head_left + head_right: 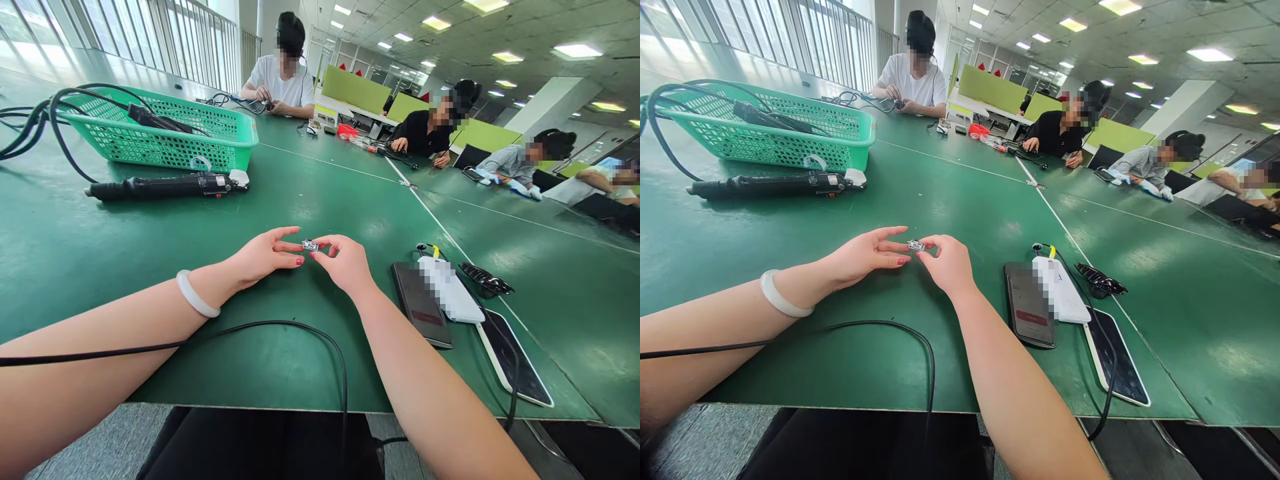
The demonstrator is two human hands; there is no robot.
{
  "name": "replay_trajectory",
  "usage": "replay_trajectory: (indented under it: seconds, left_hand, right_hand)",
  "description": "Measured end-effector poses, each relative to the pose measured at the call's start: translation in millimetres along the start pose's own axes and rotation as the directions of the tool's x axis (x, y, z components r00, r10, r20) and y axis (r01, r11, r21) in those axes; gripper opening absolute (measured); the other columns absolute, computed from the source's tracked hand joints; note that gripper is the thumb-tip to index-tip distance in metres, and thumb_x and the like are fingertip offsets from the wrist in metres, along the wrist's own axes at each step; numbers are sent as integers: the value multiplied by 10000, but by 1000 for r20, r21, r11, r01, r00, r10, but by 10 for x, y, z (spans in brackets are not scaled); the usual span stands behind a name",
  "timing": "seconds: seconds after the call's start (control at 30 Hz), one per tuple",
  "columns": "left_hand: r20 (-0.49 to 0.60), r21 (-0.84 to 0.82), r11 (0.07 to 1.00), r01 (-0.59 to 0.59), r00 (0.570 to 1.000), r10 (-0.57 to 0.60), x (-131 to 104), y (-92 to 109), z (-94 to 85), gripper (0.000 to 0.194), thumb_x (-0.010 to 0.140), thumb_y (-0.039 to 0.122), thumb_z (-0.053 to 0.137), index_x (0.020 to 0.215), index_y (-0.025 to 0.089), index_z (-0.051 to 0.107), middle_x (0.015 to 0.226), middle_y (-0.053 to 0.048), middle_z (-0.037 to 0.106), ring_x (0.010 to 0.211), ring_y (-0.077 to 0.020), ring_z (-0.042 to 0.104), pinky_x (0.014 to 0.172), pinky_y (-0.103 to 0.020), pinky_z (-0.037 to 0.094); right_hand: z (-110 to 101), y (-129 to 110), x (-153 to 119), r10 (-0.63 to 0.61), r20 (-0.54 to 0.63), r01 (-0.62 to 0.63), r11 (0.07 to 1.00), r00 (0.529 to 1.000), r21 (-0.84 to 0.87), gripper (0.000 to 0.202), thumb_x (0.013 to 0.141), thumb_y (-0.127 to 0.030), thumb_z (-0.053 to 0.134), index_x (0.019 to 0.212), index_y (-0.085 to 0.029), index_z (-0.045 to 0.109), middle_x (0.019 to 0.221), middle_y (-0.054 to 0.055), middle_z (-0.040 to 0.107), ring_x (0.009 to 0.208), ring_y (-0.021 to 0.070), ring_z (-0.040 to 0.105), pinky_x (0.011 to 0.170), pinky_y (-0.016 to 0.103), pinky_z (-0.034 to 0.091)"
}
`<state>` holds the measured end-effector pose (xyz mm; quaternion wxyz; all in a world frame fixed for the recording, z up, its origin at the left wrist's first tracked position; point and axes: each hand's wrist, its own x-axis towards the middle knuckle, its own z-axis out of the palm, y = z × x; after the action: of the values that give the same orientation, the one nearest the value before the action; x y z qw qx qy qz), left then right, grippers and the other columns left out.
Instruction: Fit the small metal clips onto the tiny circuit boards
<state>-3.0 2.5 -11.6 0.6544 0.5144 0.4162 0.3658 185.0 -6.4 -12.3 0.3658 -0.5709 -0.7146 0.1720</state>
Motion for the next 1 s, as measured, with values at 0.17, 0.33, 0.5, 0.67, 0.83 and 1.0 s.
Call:
replay_trajectory:
  seconds: [0.17,0.33,0.5,0.67,0.83,1.0]
  left_hand:
    - [20,-111,993,40,999,-38,-23,25,44,553,788,180,662,1306,146,471,1255,-135,601,1054,-179,615,985,-356,444]
    - [-10,-307,950,65,997,-71,-35,41,119,273,872,205,545,1125,121,603,1097,-119,661,933,-156,637,906,-334,484]
    - [-60,-262,963,61,995,-79,-52,61,117,133,819,77,544,892,102,652,881,-90,683,778,-118,637,750,-235,507]
    - [-122,121,988,94,989,-80,-110,218,-17,112,742,124,600,853,140,599,767,-44,682,630,-122,627,670,-262,521]
    - [-185,709,703,52,976,114,-302,385,-458,92,702,190,551,793,197,555,675,-22,670,532,-167,590,554,-279,462]
    - [-251,954,224,201,942,224,-664,432,-1106,164,712,162,472,850,211,545,842,-29,711,845,-239,642,734,-291,432]
  right_hand:
    - [32,-9,2,-14,-31,13,1000,999,-12,188,723,-291,629,875,-228,720,767,-1,633,604,116,470,600,267,395]
    - [177,-226,-56,-66,-20,65,995,998,-78,113,729,-258,635,808,-216,704,698,-12,574,631,116,526,598,258,393]
    - [280,-346,-87,-79,3,79,989,997,-123,120,777,-307,619,829,-229,693,775,2,606,687,121,558,614,256,398]
    - [179,-212,-37,-30,37,30,999,999,-17,220,756,-399,634,883,-228,689,674,-19,562,629,116,515,598,247,397]
    - [16,86,41,129,-13,-128,989,992,77,249,761,-411,587,872,-211,687,576,-45,507,571,112,486,582,249,396]
    - [-31,198,69,209,-3,-206,966,978,156,226,758,-395,568,836,-210,670,550,-59,470,525,104,458,567,245,403]
